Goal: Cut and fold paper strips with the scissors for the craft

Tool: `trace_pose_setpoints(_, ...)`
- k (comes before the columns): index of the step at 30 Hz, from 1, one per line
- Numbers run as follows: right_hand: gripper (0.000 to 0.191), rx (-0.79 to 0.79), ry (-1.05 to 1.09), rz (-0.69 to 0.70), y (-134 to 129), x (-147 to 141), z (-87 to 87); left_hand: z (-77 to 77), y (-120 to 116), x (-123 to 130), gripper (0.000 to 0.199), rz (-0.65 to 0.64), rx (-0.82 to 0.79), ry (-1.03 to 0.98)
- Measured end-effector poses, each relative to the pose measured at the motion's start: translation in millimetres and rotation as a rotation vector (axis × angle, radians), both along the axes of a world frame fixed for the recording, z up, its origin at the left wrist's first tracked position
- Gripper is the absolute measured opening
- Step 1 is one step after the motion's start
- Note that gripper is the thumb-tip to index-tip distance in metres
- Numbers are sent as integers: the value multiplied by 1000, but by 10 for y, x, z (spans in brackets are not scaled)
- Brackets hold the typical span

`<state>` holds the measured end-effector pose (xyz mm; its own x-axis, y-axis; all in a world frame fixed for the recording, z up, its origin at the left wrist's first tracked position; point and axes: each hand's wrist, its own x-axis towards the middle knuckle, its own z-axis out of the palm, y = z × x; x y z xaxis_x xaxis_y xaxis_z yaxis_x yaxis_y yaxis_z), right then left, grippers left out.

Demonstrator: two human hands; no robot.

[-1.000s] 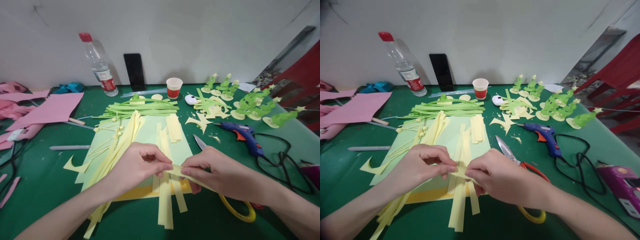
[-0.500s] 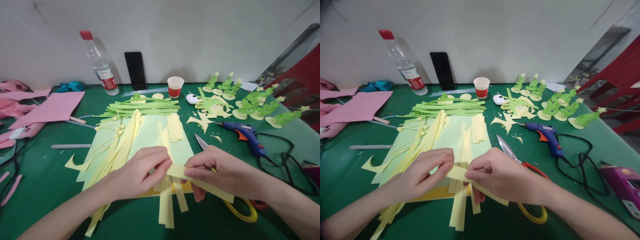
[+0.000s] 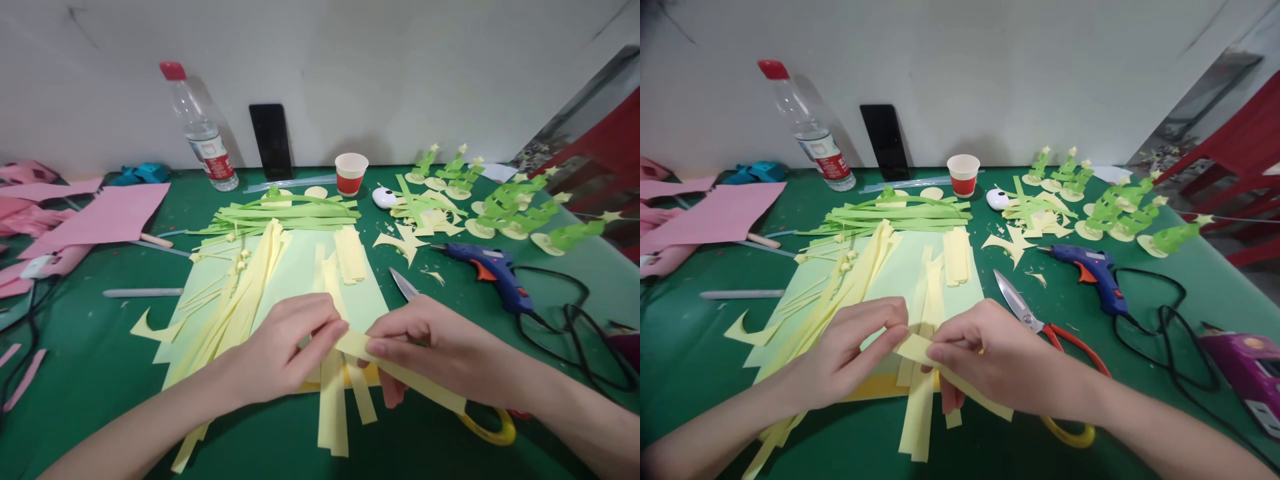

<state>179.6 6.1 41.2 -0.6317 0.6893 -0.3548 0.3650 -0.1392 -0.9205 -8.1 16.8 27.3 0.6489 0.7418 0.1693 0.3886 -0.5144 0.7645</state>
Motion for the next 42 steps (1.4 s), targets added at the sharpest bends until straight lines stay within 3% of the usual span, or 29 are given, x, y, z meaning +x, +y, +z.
trace_pose_setpoints(5,36,49,-12,20,-8,-17,6,-23,-6,13,27,62,66,12)
trace_pose_setpoints(9,36,140,-24,-48,-12,-27,7,-88,14,-12,34,164,-20,-53)
trace_pose_setpoints(15,34,350,39,-121,-71,-38,-42,-45,-16,22,7,240,-86,-245)
trace_pose_setpoints(19,31,498,79,-160,-94,-60,-94,20,-49,41,18,337,-176,-281)
trace_pose_setpoints(24,31,586,87,-238,-108,-98,-165,13,-19,26,16,418,-216,-440)
trace_pose_setpoints(35,23,635,127,-277,-94,-182,-255,-38,-78,15,15,280,-33,-382)
trace_pose_setpoints(38,10,815,96,-346,-85,-166,-261,-21,-83,-2,15,220,13,-311)
trace_pose_setpoints(42,8,1063,39,-388,-99,-135,-206,16,-121,17,11,159,119,-208)
